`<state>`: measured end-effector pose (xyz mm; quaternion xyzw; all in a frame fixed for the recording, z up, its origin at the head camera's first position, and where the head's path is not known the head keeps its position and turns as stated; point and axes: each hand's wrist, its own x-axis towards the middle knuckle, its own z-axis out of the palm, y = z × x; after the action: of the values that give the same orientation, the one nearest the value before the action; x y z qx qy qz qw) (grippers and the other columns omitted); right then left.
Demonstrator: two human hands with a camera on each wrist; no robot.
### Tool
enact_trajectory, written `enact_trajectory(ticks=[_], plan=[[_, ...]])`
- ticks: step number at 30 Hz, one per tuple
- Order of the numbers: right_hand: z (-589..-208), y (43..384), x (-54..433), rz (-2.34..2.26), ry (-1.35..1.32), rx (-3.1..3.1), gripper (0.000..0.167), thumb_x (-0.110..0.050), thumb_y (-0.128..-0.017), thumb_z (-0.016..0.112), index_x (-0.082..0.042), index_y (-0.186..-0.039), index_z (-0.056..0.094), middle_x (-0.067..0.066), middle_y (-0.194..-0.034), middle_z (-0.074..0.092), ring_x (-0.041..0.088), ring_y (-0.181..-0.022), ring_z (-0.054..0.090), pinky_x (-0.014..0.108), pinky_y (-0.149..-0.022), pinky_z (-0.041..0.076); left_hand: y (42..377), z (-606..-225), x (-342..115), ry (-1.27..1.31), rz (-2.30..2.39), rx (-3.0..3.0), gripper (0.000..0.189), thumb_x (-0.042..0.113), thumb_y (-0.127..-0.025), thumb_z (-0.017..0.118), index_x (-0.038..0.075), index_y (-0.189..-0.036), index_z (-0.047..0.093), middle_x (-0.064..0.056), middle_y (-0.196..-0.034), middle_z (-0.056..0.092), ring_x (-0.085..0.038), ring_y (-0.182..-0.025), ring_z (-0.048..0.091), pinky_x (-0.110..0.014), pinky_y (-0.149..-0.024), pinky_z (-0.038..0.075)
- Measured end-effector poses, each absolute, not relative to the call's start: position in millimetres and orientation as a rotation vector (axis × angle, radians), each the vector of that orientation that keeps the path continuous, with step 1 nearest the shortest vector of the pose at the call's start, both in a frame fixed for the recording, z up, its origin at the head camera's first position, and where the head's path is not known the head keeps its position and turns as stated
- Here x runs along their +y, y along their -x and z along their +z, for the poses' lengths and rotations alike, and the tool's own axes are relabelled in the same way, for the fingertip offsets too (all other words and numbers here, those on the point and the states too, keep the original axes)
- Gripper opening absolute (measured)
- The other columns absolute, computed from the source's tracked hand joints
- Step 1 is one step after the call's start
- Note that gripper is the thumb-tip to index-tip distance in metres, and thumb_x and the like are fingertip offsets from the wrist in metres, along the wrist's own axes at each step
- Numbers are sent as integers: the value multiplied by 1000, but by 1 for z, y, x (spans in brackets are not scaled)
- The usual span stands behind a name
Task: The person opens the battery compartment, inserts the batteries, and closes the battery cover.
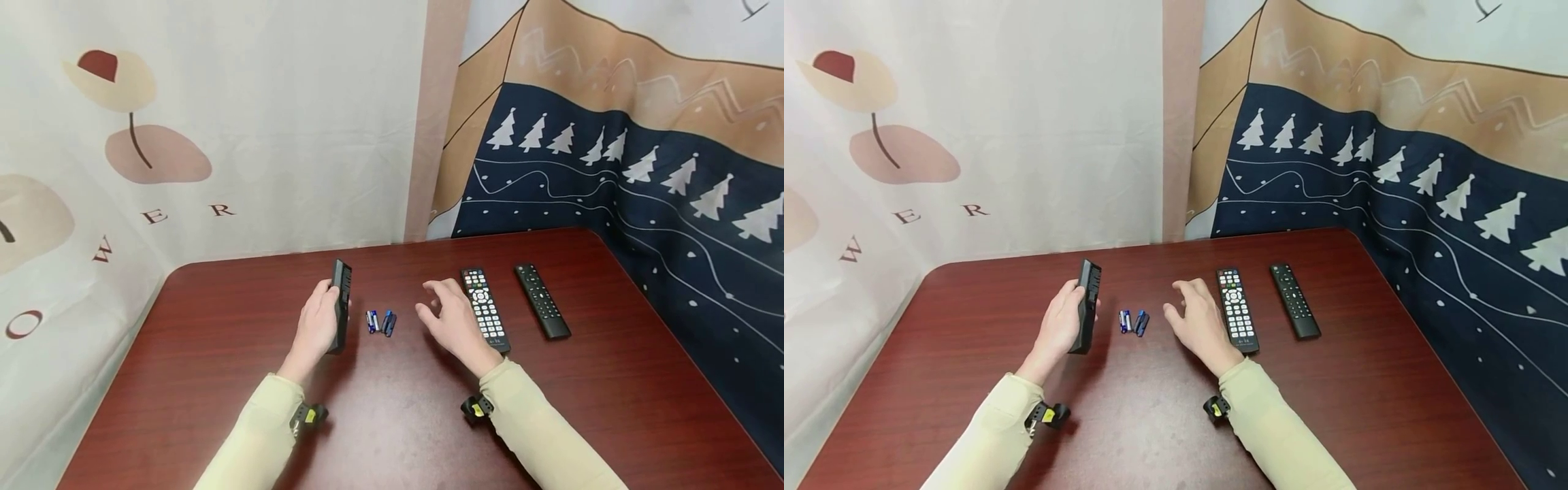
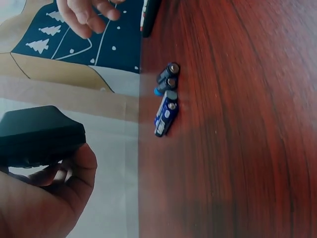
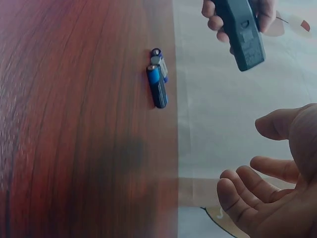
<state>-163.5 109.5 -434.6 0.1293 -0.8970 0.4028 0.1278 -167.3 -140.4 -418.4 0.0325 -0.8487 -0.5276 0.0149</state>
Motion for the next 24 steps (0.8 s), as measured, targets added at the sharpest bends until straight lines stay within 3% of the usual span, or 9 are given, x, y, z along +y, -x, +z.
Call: enact_trajectory(ticks=[12, 24], plan=[[-439, 162, 98, 1235, -502, -2556, 36, -11, -93, 72, -2, -128, 66, 16, -113, 62, 26, -84, 64, 32, -71, 53, 165, -419, -127, -107, -1825, -2564, 39, 27, -111, 31, 7, -133, 57, -25, -109, 68, -20, -78, 66, -32, -75, 51], [-441, 158, 83, 1338, -646, -2460, 33, -7, -92, 73, -1, -124, 68, 12, -108, 62, 21, -83, 64, 29, -71, 55, 165, -421, -112, -120, -2087, -2393, 39, 24, -111, 30, 3, -133, 55, -31, -108, 63, -25, -72, 65, -33, -59, 55]])
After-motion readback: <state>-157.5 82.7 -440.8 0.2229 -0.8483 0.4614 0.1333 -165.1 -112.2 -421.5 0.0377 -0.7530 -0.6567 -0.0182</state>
